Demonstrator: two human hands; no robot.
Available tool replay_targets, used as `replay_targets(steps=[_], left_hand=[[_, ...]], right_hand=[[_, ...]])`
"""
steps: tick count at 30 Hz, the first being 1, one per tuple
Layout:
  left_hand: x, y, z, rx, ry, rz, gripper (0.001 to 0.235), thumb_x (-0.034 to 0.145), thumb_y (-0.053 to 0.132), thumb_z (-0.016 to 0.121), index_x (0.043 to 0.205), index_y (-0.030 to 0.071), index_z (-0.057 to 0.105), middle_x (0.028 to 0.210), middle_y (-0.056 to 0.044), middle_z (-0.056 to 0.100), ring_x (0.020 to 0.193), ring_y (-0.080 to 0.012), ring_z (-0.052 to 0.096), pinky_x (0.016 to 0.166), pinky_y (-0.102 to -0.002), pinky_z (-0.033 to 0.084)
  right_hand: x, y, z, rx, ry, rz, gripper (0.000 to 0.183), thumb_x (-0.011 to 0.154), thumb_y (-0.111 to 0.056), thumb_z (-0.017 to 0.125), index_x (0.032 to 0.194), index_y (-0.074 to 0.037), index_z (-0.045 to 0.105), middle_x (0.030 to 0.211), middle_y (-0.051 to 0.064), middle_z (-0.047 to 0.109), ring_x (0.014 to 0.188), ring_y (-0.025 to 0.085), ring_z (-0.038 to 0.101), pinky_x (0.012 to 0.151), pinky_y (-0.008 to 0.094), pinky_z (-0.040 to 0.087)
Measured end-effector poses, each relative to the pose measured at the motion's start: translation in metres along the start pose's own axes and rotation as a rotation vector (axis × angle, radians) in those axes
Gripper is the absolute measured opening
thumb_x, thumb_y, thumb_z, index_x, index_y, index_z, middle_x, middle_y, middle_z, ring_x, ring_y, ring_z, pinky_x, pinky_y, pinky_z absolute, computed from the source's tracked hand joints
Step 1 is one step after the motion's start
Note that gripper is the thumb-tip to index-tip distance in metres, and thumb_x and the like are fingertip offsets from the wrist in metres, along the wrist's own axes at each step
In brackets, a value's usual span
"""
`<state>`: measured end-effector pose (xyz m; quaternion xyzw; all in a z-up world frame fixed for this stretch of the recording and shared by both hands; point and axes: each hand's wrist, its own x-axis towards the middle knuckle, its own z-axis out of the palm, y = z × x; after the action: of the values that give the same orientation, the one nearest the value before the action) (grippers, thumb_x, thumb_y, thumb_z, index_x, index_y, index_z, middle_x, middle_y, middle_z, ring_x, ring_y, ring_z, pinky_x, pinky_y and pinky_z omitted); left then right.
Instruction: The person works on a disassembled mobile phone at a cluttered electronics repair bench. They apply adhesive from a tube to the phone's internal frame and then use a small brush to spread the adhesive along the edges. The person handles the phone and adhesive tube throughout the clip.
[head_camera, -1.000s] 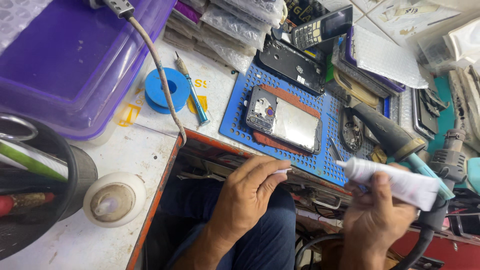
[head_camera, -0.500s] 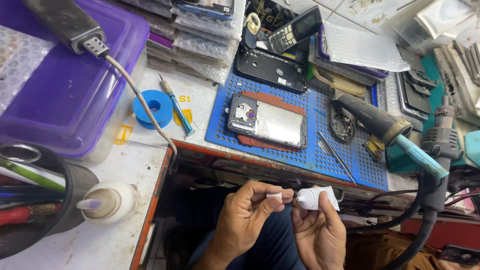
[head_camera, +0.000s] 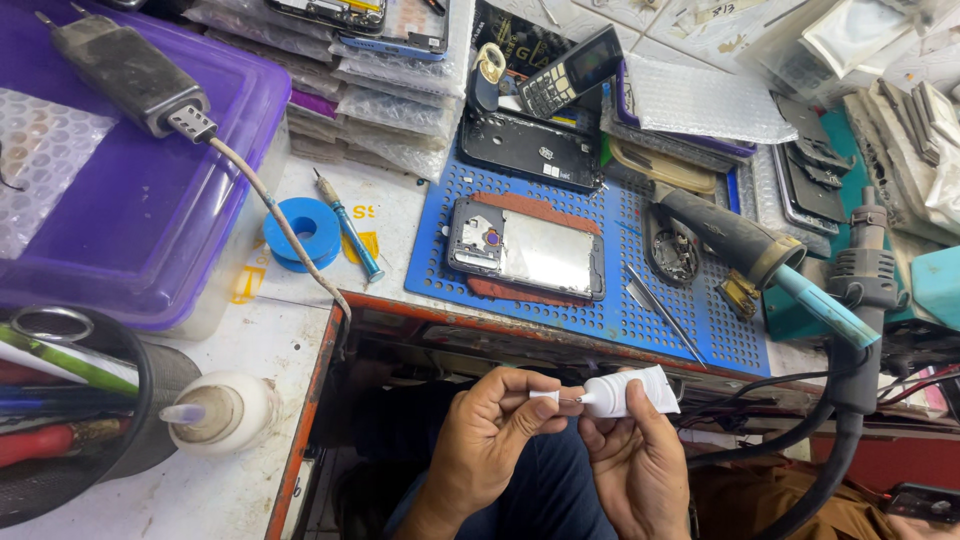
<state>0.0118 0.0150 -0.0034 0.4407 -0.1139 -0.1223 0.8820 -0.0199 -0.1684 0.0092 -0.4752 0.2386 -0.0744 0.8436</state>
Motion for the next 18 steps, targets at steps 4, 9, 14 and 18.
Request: replay_targets(steps=[4,9,14,18], left_hand=[[0.0,0.0018,0.0001,0.045,0.012,0.005,0.025,0.101,0.017,0.062,0.116,-0.003,0.065,0.109,-0.018,0.08,0.103,-0.0229,0.079,0.087,-0.031,0.068],[0.001,0.0021,0.0004,0.067,0.014,0.012,0.025,0.101,0.018,0.062,0.116,-0.002,0.065,0.106,-0.018,0.08,0.102,-0.0226,0.08,0.086,-0.031,0.068],[-0.0001,0.0016,0.0,0.081,0.013,0.045,0.024,0.102,0.016,0.062,0.115,-0.002,0.065,0.105,-0.017,0.08,0.102,-0.0223,0.08,0.086,-0.031,0.068],[-0.0011,0.0043,0.0008,0.099,0.019,0.065,0.021,0.102,0.015,0.063,0.114,-0.002,0.066,0.106,-0.017,0.081,0.101,-0.0221,0.08,0.087,-0.031,0.068]], right_hand=[[0.0011,-0.0023,0.0006,-0.027,-0.026,-0.019,0.029,0.105,-0.028,0.054,0.121,-0.004,0.058,0.104,0.009,0.07,0.094,0.017,0.072,0.076,0.033,0.062],[0.0012,-0.0038,0.0021,-0.067,-0.018,-0.028,0.029,0.105,-0.027,0.052,0.12,-0.003,0.058,0.102,0.011,0.071,0.093,0.018,0.073,0.076,0.034,0.063],[0.0007,-0.0039,0.003,-0.053,-0.05,-0.029,0.03,0.106,-0.028,0.052,0.121,-0.002,0.057,0.102,0.012,0.071,0.092,0.019,0.073,0.075,0.033,0.062],[0.0004,-0.0044,0.0031,-0.055,-0.053,-0.028,0.031,0.106,-0.028,0.052,0.12,-0.001,0.058,0.102,0.013,0.071,0.092,0.019,0.073,0.076,0.034,0.063]])
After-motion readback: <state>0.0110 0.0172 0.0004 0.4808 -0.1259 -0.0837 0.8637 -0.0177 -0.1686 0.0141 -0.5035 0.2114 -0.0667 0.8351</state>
